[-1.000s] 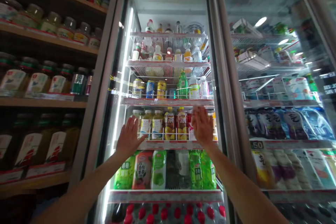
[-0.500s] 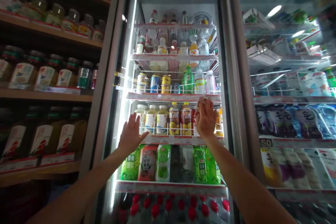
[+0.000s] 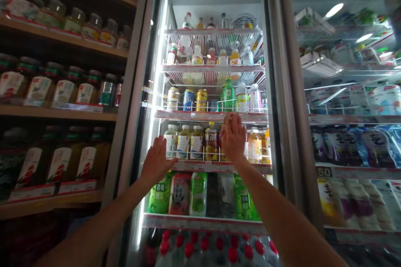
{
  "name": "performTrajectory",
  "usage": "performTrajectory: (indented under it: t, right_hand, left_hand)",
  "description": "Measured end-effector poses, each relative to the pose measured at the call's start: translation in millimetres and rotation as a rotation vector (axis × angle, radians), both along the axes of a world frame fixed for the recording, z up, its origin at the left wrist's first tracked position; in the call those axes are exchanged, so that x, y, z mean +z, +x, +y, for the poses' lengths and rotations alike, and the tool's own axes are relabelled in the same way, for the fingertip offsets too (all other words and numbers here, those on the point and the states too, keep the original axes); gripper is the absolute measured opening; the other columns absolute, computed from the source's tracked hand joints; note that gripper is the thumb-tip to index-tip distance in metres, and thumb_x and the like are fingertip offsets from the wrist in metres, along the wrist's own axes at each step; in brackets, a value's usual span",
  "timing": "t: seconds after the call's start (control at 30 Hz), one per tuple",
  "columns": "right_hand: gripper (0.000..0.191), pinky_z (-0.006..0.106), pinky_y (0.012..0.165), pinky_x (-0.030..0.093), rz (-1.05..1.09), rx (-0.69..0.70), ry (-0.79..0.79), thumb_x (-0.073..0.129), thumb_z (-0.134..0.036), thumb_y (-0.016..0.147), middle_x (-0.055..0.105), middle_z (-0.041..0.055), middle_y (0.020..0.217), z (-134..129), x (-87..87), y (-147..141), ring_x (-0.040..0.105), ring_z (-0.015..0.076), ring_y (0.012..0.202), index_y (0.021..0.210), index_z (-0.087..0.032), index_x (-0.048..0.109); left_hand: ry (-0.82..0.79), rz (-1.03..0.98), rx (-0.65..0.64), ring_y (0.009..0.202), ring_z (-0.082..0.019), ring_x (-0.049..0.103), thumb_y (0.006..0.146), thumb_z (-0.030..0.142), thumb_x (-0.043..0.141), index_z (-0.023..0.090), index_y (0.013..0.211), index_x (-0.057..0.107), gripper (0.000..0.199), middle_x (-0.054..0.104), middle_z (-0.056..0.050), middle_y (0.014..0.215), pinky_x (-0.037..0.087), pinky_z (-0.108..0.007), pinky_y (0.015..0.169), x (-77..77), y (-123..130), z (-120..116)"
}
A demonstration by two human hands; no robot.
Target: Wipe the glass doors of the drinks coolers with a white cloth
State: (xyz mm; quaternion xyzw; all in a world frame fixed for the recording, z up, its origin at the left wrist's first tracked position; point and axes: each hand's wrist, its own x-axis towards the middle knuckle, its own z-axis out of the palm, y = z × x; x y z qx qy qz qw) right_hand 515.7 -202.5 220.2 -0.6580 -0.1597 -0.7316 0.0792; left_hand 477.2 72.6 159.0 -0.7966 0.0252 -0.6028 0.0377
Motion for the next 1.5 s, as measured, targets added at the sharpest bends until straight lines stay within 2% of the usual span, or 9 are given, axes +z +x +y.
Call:
performTrajectory:
  t: [0.17,0.4,0.6,0.8,0.87,1.0,1.2,1.37,1.5]
  right_hand:
    - [0.057,0.042,0.110,0.020,0.038,0.010,-0.625,0.038,-0.021,0.088,0.026,-0.0005,0.148,42,-21.3,-10,0.016,0.0174,0.137,0.142,-0.027,0.020]
    - [0.052,0.050,0.106,0.022,0.060,0.001,-0.048,0.037,-0.021,0.088,0.023,0.0096,0.148,19,18.5,-1,0.015,0.0254,0.137,0.139,-0.019,0.031]
    - [0.058,0.042,0.110,0.022,0.037,0.036,-0.729,0.038,-0.020,0.088,0.029,0.0001,0.147,40,-5.1,-11,0.018,0.0177,0.137,0.142,-0.028,0.019]
    - [0.055,0.055,0.103,0.025,0.030,0.069,-0.069,0.036,-0.021,0.088,0.023,0.0080,0.148,26,31.7,-4,0.017,0.0287,0.137,0.142,-0.024,0.023]
    - [0.056,0.053,0.104,0.026,0.044,0.080,-0.149,0.037,-0.020,0.088,0.023,0.0077,0.148,37,22.3,-5,0.015,0.0276,0.137,0.142,-0.023,0.023]
    - [0.057,0.045,0.110,0.020,0.082,0.058,-0.618,0.038,-0.019,0.088,0.027,0.0007,0.147,51,-3.5,-10,0.016,0.0196,0.137,0.142,-0.027,0.021]
    - [0.053,0.052,0.107,0.021,0.093,0.018,-0.202,0.036,-0.021,0.089,0.023,0.0082,0.148,24,8.6,-7,0.015,0.0246,0.138,0.141,-0.022,0.026]
    - [0.055,0.043,0.108,0.026,0.095,0.076,-0.706,0.040,-0.020,0.089,0.032,0.0016,0.145,23,-27.6,-14,0.018,0.0184,0.137,0.141,-0.027,0.025]
    - [0.063,0.044,0.107,0.029,0.078,0.168,-0.461,0.039,-0.014,0.085,0.031,0.0070,0.145,28,-34.2,-9,0.020,0.0196,0.136,0.144,-0.022,0.016]
  left_hand:
    - [0.029,0.037,-0.012,0.137,-0.029,0.016,0.082,0.057,0.039,0.007,0.139,0.021,0.078,0.022,-0.019,0.147,0.029,-0.047,0.105,2.8,-5,5]
    - [0.045,0.088,0.014,0.137,-0.029,0.014,0.081,0.055,0.043,0.006,0.139,0.019,0.079,0.019,-0.019,0.147,0.028,-0.047,0.106,4.0,-8,8]
    - [0.048,0.072,0.024,0.136,-0.029,0.017,0.081,0.055,0.043,0.009,0.140,0.021,0.077,0.022,-0.018,0.146,0.030,-0.048,0.105,4.6,-8,7]
    - [0.042,0.045,0.006,0.136,-0.029,0.017,0.082,0.055,0.041,0.008,0.139,0.021,0.077,0.022,-0.019,0.146,0.031,-0.047,0.104,3.6,-4,7]
    - [0.033,0.060,0.002,0.136,-0.029,0.016,0.082,0.055,0.042,0.006,0.138,0.023,0.077,0.022,-0.021,0.146,0.030,-0.047,0.105,4.7,-5,6]
    - [0.018,0.095,0.003,0.136,-0.030,0.016,0.081,0.054,0.044,0.006,0.137,0.025,0.076,0.021,-0.020,0.146,0.028,-0.047,0.105,7.2,-10,4]
    - [0.023,0.116,0.008,0.137,-0.029,0.015,0.082,0.052,0.044,0.006,0.138,0.022,0.076,0.020,-0.019,0.147,0.028,-0.047,0.106,5.8,-11,6]
    - [-0.028,0.066,-0.066,0.136,-0.031,0.018,0.082,0.041,0.046,0.006,0.137,0.025,0.068,0.023,-0.020,0.146,0.026,-0.053,0.106,7.3,-16,-4]
    - [0.030,-0.090,-0.363,0.135,-0.022,0.024,0.085,0.019,0.032,0.013,0.138,0.025,0.054,0.031,-0.014,0.144,0.028,-0.046,0.108,11.9,-17,-50]
